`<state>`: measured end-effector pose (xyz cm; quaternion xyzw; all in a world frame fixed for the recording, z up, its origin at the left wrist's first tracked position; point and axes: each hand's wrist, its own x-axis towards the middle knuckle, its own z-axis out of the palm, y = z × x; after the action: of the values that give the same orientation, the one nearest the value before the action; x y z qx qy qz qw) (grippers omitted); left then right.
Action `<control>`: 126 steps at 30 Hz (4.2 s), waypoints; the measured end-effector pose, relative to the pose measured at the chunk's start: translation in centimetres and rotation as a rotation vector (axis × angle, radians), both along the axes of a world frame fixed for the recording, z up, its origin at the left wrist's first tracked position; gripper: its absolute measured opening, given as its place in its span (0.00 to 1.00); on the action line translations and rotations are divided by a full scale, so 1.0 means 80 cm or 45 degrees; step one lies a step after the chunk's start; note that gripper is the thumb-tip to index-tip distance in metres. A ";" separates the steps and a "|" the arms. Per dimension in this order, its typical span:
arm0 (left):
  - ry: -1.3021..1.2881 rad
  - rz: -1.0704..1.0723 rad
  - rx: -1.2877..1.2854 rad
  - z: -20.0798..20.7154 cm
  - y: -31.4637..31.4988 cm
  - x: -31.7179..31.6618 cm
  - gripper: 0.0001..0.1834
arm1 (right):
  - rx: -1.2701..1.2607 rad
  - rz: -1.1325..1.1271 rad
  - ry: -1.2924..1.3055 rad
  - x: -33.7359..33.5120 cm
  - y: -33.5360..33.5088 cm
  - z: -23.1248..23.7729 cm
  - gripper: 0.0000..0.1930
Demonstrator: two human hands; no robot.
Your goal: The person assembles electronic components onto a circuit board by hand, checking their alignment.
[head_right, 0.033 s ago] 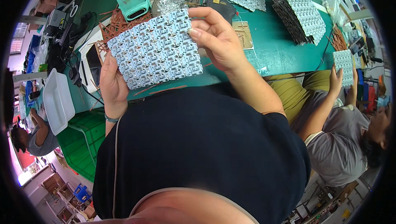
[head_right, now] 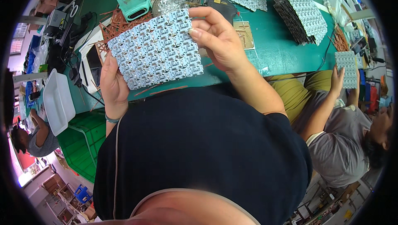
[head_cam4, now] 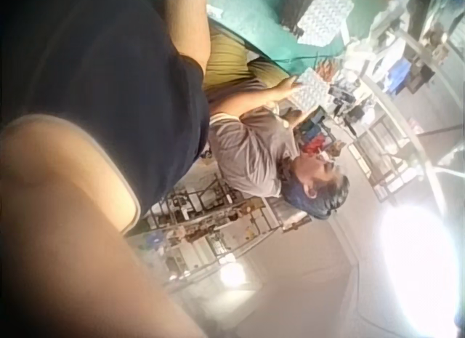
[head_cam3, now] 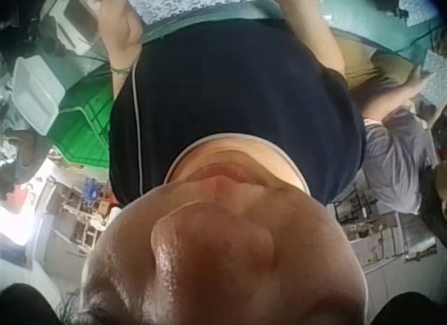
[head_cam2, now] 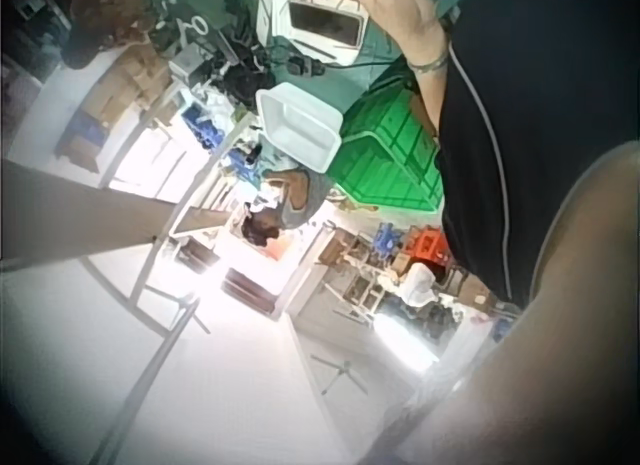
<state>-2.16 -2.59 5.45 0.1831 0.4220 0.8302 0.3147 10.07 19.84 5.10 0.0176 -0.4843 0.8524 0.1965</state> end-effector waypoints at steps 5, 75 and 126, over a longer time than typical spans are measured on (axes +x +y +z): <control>0.008 0.004 -0.020 -0.004 -0.001 -0.002 0.22 | -0.028 0.030 0.036 -0.001 0.001 -0.003 0.19; -0.129 -0.119 0.081 0.007 0.008 0.007 0.23 | -0.206 -0.017 -0.117 -0.014 -0.005 -0.013 0.22; -0.213 -0.095 0.058 -0.003 0.011 0.004 0.21 | -0.200 -0.009 -0.080 -0.013 0.000 -0.024 0.24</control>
<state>-1.85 -1.72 5.24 0.1357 0.3682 0.8398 0.3753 9.03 19.83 3.22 -0.0264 -0.4220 0.8872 0.1848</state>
